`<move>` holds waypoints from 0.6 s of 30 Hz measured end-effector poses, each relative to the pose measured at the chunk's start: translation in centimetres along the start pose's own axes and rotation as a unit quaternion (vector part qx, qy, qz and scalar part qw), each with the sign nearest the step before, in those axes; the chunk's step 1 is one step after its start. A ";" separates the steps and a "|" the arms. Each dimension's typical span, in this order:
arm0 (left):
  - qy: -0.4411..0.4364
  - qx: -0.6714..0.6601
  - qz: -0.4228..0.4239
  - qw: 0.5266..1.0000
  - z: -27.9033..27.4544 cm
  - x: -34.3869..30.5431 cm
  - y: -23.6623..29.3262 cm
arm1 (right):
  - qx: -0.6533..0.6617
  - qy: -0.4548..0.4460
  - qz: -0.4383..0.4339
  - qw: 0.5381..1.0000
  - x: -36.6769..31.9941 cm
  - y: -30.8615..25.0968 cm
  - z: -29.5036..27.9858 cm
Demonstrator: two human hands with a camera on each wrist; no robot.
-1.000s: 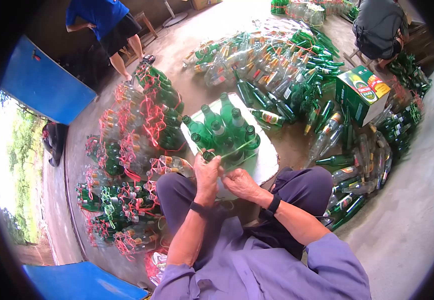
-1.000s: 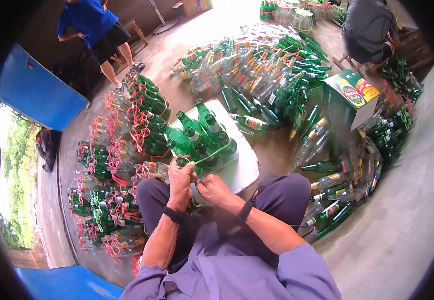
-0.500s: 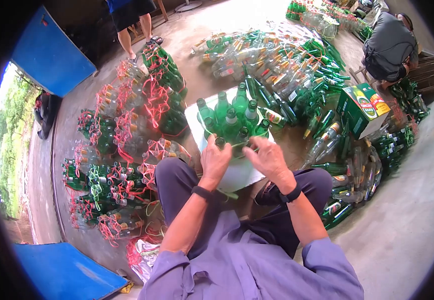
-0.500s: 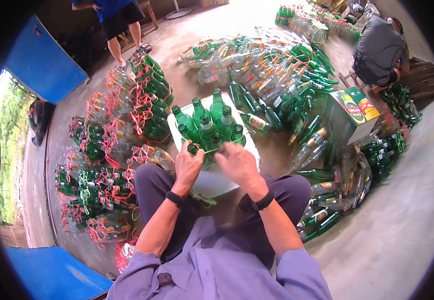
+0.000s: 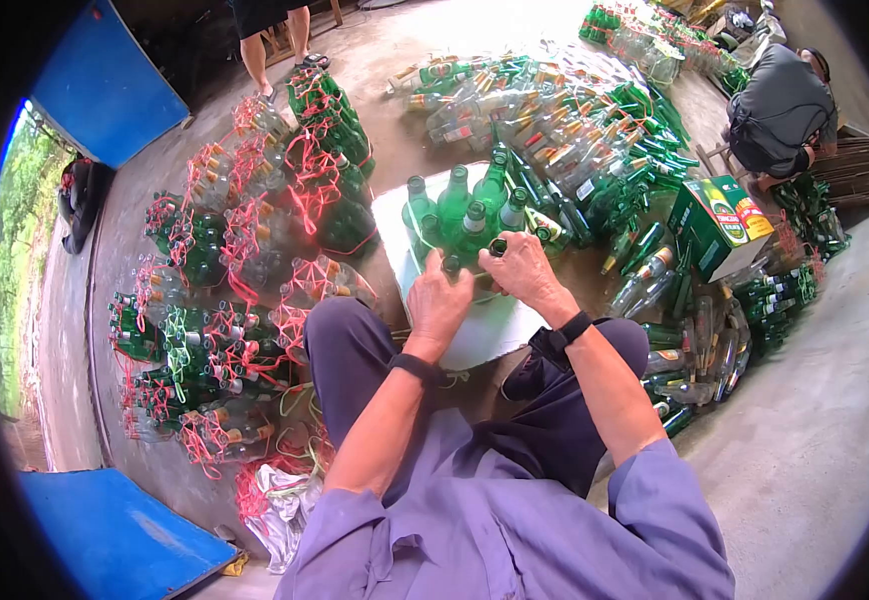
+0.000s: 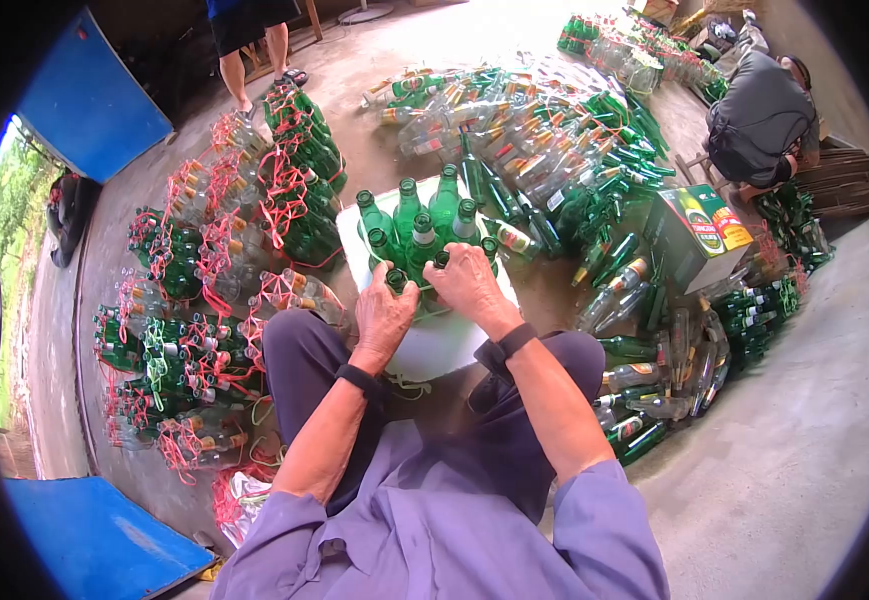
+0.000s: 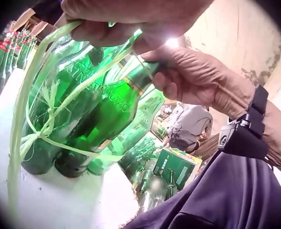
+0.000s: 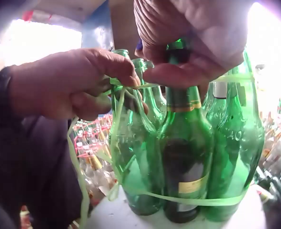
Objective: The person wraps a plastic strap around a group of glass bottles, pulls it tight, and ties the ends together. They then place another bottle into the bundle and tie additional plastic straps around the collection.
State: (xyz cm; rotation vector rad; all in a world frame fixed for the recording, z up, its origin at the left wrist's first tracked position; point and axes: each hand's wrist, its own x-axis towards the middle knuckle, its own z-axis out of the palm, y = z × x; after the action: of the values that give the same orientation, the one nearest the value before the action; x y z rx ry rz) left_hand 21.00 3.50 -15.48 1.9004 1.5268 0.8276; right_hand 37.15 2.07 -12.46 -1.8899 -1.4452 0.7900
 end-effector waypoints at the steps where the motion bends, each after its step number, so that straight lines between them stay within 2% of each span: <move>1: -0.004 -0.002 0.000 1.000 0.0 0.0 0.0 | 0.020 -0.016 0.008 1.000 -0.2 -0.6 -0.5; 3: -0.003 -0.005 -0.002 1.000 0.0 0.2 -0.1 | 0.038 -0.034 0.013 0.999 -0.1 -0.4 -0.8; 5: -0.008 0.001 -0.008 1.000 0.0 0.2 -0.2 | -0.081 -0.055 -0.149 0.984 0.2 1.1 -0.5; 6: -0.007 0.002 -0.010 1.000 -0.1 0.2 -0.3 | -0.008 -0.064 -0.025 0.998 -0.3 -0.5 -1.0; 12: -0.020 -0.009 -0.008 1.000 -0.2 0.3 -0.3 | -0.018 -0.103 -0.016 0.994 -1.5 -1.3 -2.0; 16: -0.026 -0.001 -0.006 1.000 -0.4 0.3 0.0 | -0.052 -0.068 -0.062 0.994 -1.1 -0.2 -1.5; 18: -0.025 -0.005 0.004 1.000 -0.5 0.4 0.0 | -0.057 -0.082 -0.057 0.993 -1.1 -0.1 -1.5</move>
State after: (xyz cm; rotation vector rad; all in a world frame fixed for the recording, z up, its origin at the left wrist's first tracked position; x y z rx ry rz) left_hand 20.67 3.88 -15.09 1.9065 1.4831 0.7853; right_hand 38.03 0.87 -11.32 -1.8428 -1.7168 0.8402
